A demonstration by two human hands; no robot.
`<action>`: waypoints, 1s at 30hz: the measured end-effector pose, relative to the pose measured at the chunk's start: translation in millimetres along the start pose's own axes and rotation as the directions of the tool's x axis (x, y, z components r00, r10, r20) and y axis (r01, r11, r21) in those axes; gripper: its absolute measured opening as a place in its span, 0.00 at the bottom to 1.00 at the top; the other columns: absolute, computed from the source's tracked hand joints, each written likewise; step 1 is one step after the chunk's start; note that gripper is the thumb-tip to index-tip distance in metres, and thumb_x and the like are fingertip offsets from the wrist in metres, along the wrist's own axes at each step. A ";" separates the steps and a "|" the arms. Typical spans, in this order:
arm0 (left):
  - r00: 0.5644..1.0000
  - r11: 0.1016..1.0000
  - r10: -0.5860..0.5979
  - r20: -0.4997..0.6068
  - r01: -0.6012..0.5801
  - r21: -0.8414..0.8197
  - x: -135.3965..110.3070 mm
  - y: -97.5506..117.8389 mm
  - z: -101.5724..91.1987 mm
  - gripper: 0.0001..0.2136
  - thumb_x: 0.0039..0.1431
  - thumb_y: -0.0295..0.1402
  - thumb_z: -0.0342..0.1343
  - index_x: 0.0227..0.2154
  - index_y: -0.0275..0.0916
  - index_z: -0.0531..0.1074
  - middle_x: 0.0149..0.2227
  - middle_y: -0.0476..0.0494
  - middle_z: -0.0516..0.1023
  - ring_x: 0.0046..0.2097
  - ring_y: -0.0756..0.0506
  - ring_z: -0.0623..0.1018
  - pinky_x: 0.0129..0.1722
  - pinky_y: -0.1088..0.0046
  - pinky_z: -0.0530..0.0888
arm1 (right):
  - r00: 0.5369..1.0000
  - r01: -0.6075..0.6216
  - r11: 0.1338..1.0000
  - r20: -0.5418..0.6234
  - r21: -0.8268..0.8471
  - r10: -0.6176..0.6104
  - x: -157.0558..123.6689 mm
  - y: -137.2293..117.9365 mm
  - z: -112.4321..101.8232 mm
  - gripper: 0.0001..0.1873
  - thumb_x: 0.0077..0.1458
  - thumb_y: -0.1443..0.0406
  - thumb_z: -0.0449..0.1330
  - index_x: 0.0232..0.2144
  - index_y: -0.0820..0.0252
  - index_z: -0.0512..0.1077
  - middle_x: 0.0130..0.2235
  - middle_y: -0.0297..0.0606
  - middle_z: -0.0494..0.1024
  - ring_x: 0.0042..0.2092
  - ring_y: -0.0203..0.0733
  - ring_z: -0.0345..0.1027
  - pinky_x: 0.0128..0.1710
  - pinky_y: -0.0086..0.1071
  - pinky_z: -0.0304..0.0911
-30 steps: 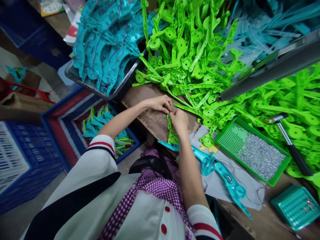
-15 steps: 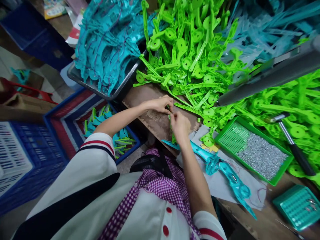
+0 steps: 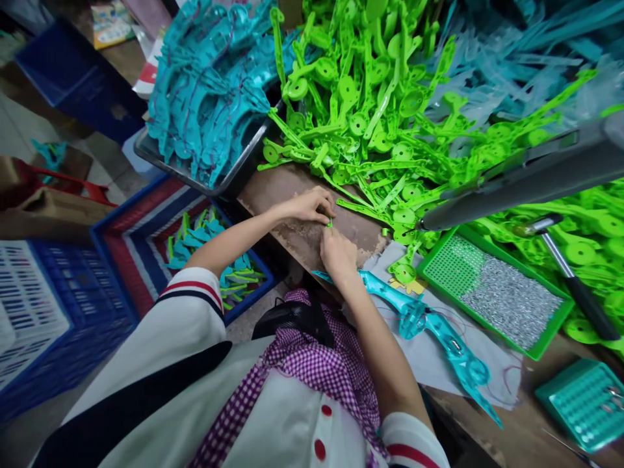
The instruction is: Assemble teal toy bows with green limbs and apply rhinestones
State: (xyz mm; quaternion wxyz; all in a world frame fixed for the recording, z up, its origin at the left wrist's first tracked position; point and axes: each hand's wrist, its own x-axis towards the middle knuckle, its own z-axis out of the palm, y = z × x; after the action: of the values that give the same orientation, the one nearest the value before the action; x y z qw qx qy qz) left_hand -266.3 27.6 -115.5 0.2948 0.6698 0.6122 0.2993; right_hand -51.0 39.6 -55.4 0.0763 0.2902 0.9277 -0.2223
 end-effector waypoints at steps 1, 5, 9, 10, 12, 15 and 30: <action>1.000 1.000 -0.020 -0.016 0.021 0.013 -0.6 0.5 1.3 0.08 0.49 0.33 0.71 0.35 0.43 0.85 0.42 0.41 0.81 0.51 0.38 0.73 0.55 0.60 0.63 | 0.999 0.032 0.996 -0.018 0.080 -0.031 -2.1 5.9 -0.3 0.21 0.67 0.63 0.49 0.56 0.62 0.73 0.53 0.53 0.79 0.50 0.54 0.76 0.50 0.43 0.67; 0.997 0.998 -0.064 -0.031 0.064 0.010 -2.9 4.2 3.5 0.09 0.48 0.32 0.72 0.34 0.44 0.85 0.45 0.41 0.80 0.54 0.35 0.72 0.55 0.57 0.62 | 0.991 0.121 0.902 -0.106 0.415 -0.084 -10.3 31.5 -0.4 0.23 0.66 0.59 0.51 0.57 0.62 0.73 0.51 0.49 0.81 0.53 0.51 0.75 0.56 0.44 0.66; 0.995 0.995 -0.097 -0.009 0.097 0.035 -5.9 10.6 1.0 0.09 0.51 0.34 0.71 0.37 0.44 0.85 0.48 0.41 0.80 0.56 0.35 0.71 0.58 0.55 0.61 | 0.999 0.044 0.809 -0.051 0.586 -0.017 -10.1 45.1 5.0 0.21 0.64 0.62 0.52 0.55 0.63 0.72 0.44 0.46 0.85 0.48 0.48 0.79 0.53 0.43 0.68; 0.995 0.994 -0.101 -0.001 0.101 0.051 -6.7 12.1 0.3 0.09 0.52 0.35 0.70 0.38 0.45 0.85 0.49 0.41 0.80 0.57 0.35 0.70 0.58 0.55 0.61 | 0.999 0.020 0.799 -0.039 0.601 0.004 -9.0 46.2 6.3 0.20 0.63 0.63 0.53 0.53 0.63 0.72 0.42 0.46 0.85 0.47 0.48 0.80 0.50 0.42 0.70; 0.994 0.991 -0.105 0.014 0.103 0.083 -7.8 14.6 -0.6 0.10 0.54 0.36 0.69 0.40 0.45 0.84 0.50 0.42 0.79 0.58 0.35 0.70 0.59 0.54 0.61 | 0.999 0.003 0.818 -0.042 0.575 0.026 -7.2 46.3 7.1 0.14 0.60 0.63 0.57 0.47 0.61 0.75 0.40 0.45 0.85 0.44 0.48 0.80 0.46 0.40 0.70; 0.993 0.988 -0.110 0.029 0.106 0.110 -8.2 16.4 -1.1 0.10 0.55 0.36 0.68 0.41 0.45 0.84 0.51 0.42 0.79 0.59 0.36 0.69 0.59 0.55 0.62 | 0.995 0.036 0.908 -0.099 0.418 0.006 -7.3 44.2 2.8 0.09 0.59 0.62 0.60 0.37 0.59 0.78 0.38 0.44 0.85 0.41 0.49 0.80 0.43 0.38 0.69; 0.996 0.994 -0.084 0.016 0.083 0.069 -7.5 14.2 0.9 0.09 0.54 0.35 0.68 0.40 0.44 0.84 0.51 0.42 0.79 0.60 0.36 0.69 0.59 0.55 0.62 | 0.994 0.109 0.989 0.001 0.098 -0.110 -4.1 57.3 -15.7 0.12 0.61 0.64 0.58 0.40 0.61 0.80 0.39 0.46 0.85 0.41 0.48 0.78 0.43 0.35 0.66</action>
State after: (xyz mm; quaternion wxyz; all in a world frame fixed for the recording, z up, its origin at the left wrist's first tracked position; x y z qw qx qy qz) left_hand -257.0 19.0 -105.6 0.2898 0.6561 0.6468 0.2592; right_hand -15.0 86.6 -61.4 0.0528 0.2415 0.9299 -0.2723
